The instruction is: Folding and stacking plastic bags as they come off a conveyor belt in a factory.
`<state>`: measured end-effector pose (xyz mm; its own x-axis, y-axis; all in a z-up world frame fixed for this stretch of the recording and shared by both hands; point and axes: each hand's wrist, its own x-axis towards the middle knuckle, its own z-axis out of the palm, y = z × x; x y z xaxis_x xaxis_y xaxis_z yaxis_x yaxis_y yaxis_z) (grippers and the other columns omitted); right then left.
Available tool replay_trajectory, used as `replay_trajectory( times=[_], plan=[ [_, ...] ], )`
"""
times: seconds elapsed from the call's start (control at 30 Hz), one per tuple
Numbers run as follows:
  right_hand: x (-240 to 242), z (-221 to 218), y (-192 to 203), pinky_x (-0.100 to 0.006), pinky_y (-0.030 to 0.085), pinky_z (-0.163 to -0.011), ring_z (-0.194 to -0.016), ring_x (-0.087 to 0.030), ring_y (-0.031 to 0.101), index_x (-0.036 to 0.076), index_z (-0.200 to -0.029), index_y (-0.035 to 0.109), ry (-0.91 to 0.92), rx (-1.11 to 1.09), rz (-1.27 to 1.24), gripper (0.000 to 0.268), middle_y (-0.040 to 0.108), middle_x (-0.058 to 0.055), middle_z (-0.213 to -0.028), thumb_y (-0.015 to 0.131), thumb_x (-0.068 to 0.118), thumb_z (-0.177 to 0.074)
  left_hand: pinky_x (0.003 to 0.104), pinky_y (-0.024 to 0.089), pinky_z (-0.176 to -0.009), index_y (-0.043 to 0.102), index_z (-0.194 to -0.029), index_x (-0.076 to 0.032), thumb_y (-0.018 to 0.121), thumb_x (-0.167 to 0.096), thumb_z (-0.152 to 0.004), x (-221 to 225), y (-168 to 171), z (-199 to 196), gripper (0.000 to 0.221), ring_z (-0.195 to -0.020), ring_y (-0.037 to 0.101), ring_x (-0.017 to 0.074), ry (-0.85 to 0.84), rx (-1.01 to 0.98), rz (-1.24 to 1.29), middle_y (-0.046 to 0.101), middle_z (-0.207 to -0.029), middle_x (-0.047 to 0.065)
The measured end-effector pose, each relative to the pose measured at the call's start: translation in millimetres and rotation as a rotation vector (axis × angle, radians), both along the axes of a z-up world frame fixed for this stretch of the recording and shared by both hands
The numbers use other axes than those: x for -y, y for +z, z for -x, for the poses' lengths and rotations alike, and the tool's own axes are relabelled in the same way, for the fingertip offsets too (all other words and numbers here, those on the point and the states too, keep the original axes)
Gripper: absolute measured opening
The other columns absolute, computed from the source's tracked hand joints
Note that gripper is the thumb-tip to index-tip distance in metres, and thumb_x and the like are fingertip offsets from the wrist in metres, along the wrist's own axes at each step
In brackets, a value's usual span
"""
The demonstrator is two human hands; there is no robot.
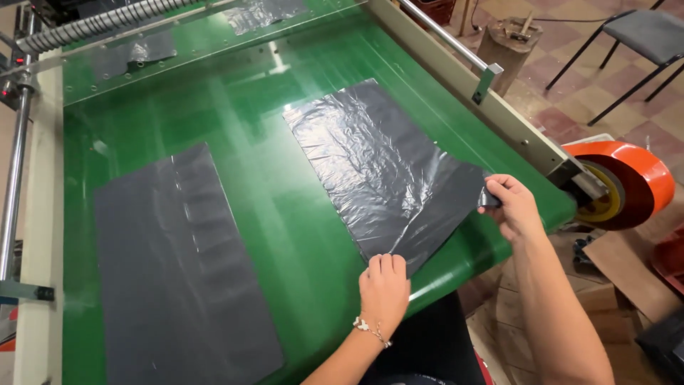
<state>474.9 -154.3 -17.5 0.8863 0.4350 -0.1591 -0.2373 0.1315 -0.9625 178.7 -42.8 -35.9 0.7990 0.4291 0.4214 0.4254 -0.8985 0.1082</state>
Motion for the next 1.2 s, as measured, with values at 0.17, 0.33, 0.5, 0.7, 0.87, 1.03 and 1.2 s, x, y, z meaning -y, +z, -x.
replay_trajectory(
  times=[0.17,0.33,0.5,0.7,0.87,1.03,1.2],
  plan=[
    [28.2,13.6,8.2,-0.048,0.055,-0.094,-0.104,-0.031,0.064,0.003,-0.117,0.059,0.265,0.038,-0.197,0.042,0.065,-0.016,-0.117,0.052,0.002,-0.076,0.037,0.039,-0.045,0.049,-0.079,-0.018,0.054,-0.011,-0.077,-31.2,4.9,18.8,0.009,-0.058,0.053,0.0218,-0.088,0.089,-0.089,0.049,-0.067,-0.001],
    [74.3,68.9,32.4,-0.037,0.051,-0.097,-0.106,-0.024,0.065,0.007,-0.114,0.062,0.317,0.482,0.139,0.037,0.066,-0.01,-0.115,0.058,0.002,-0.078,0.04,0.042,-0.048,0.05,-0.081,-0.015,0.065,-0.025,-0.094,-47.5,72.9,95.6,0.022,-0.057,0.055,0.024,-0.254,-0.152,0.382,0.056,-0.066,0.0],
    [77.9,102.8,45.3,-0.025,0.044,-0.083,-0.084,-0.013,0.058,0.014,-0.094,0.071,0.317,0.716,0.327,0.024,0.057,0.0,-0.093,0.074,-0.002,-0.076,0.034,0.049,-0.058,0.067,-0.091,-0.025,0.067,-0.031,-0.087,-76.9,119.6,130.6,0.008,-0.065,0.067,0.0202,-0.38,-0.154,0.671,0.071,-0.074,-0.007],
    [-3.2,50.2,21.0,-0.03,0.043,-0.085,-0.096,-0.019,0.055,0.009,-0.092,0.064,0.25,0.96,0.384,0.018,0.058,-0.004,-0.099,0.079,0.003,-0.084,0.027,0.036,-0.059,0.059,-0.071,-0.013,0.066,-0.027,-0.091,-171.0,83.0,62.0,0.025,-0.059,0.042,0.007,-0.049,0.012,1.152,0.051,-0.062,-0.006],
    [-71.6,-16.0,-40.8,-0.038,0.044,-0.063,-0.071,-0.022,0.054,0.004,-0.084,0.065,0.14,0.685,0.573,0.023,0.055,-0.009,-0.074,0.083,0.018,-0.077,0.035,0.051,-0.064,0.06,-0.072,-0.011,0.065,-0.05,-0.092,-217.9,-26.1,16.9,0.044,-0.064,0.066,0.0195,0.143,0.162,1.259,0.063,-0.058,0.007],
    [-93.0,-44.0,-62.4,-0.032,0.043,-0.044,-0.059,-0.015,0.052,0.011,-0.082,0.066,0.162,0.589,0.667,0.017,0.055,-0.006,-0.061,0.079,0.022,-0.08,0.043,0.054,-0.078,0.062,-0.094,-0.008,0.074,-0.041,-0.083,-209.0,-25.3,13.0,0.037,-0.088,0.07,0.0309,0.078,0.024,1.017,0.07,-0.08,0.012],
    [-102.4,-77.7,-83.1,-0.037,0.049,-0.056,-0.067,-0.02,0.059,0.015,-0.088,0.07,0.177,0.674,0.813,0.021,0.062,-0.007,-0.067,0.081,0.032,-0.08,0.042,0.056,-0.074,0.057,-0.09,-0.011,0.064,-0.042,-0.091,-208.1,-28.8,3.2,0.032,-0.085,0.068,0.0322,0.154,-0.075,0.869,0.066,-0.077,0.01]
  ],
)
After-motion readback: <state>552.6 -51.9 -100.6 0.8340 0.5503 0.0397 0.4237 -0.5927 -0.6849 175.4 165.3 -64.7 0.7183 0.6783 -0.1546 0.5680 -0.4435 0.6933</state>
